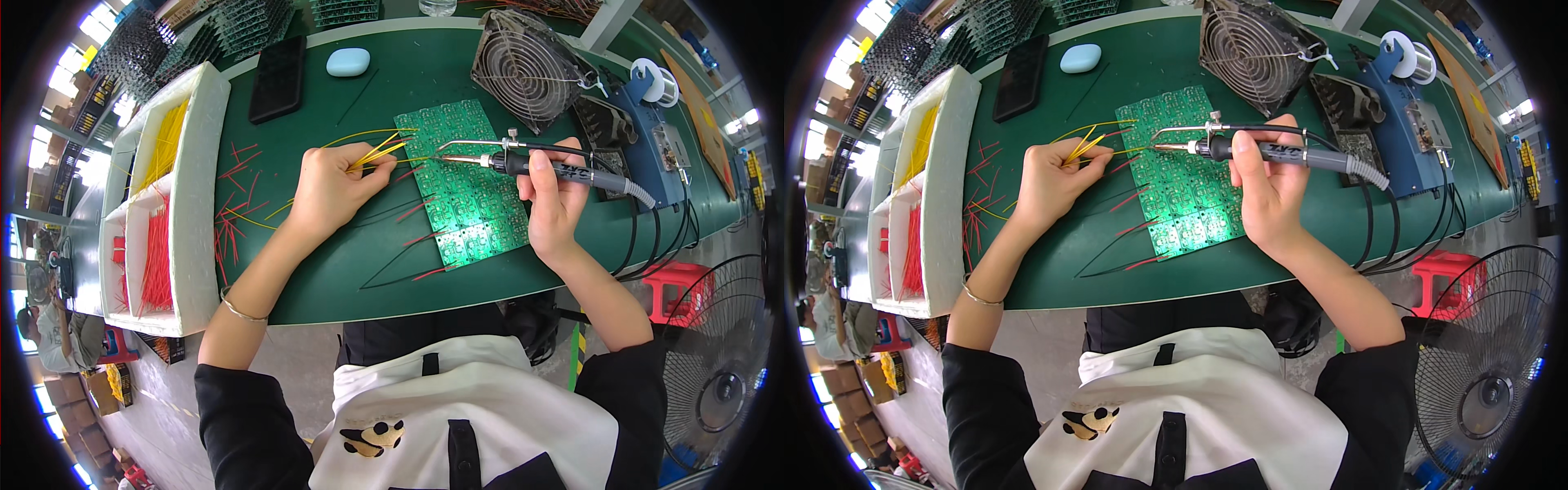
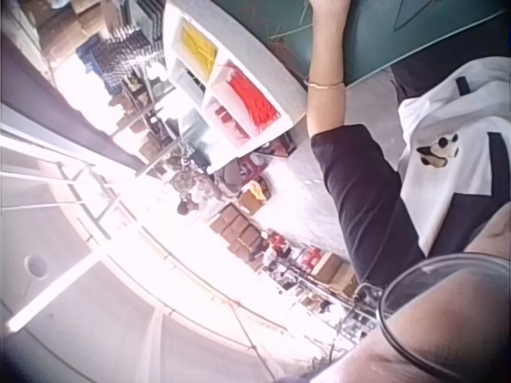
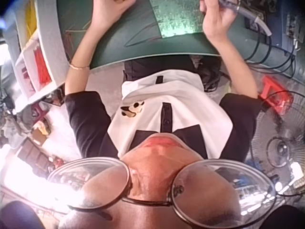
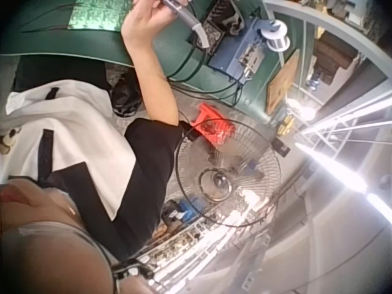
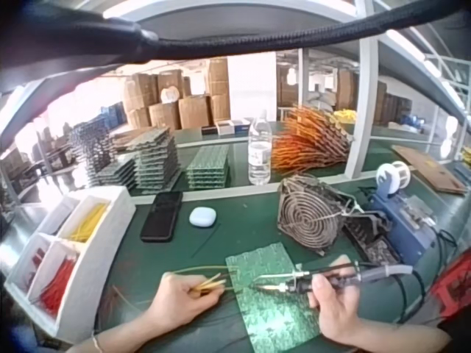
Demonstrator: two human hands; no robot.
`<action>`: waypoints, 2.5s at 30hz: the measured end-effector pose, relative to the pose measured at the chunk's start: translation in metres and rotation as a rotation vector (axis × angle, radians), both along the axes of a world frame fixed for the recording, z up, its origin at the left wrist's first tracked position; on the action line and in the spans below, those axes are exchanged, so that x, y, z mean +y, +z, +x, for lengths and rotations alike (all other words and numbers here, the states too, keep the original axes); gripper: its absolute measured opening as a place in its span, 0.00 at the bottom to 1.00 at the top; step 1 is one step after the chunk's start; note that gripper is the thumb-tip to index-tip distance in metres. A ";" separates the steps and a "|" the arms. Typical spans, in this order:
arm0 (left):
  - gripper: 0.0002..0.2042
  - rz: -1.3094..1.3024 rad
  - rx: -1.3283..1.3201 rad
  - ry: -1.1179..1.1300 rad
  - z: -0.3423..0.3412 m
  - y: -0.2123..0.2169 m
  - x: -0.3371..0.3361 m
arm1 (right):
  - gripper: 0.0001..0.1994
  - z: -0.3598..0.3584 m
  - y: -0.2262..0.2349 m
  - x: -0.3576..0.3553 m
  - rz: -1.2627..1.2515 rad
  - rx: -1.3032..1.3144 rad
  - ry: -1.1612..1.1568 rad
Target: The person solders wires to a circuit board with a soldering iron, first attaching black and red wires, and then retrieving yellow and red wires from a storage container and soldering them to the board.
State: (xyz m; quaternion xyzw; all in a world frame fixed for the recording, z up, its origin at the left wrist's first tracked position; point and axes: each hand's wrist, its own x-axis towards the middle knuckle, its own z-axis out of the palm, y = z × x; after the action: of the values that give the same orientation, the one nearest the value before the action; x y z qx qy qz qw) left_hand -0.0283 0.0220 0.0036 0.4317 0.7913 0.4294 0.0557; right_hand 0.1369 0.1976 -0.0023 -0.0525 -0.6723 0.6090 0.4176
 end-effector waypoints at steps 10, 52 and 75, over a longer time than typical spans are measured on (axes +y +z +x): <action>0.06 -0.002 0.006 0.000 -0.001 0.000 0.001 | 0.07 -0.002 0.001 -0.001 -0.018 -0.022 -0.003; 0.05 0.077 0.151 -0.022 0.004 -0.003 0.000 | 0.06 -0.001 0.001 -0.002 0.064 -0.009 -0.009; 0.05 0.117 0.155 -0.046 0.004 -0.004 0.000 | 0.06 -0.002 -0.001 -0.002 0.034 0.068 -0.023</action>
State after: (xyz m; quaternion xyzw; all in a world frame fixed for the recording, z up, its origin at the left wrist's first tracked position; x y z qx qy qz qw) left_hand -0.0240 0.0218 -0.0002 0.4842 0.7566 0.4389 -0.0211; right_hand 0.1352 0.1956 -0.0036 -0.0321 -0.6673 0.5941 0.4481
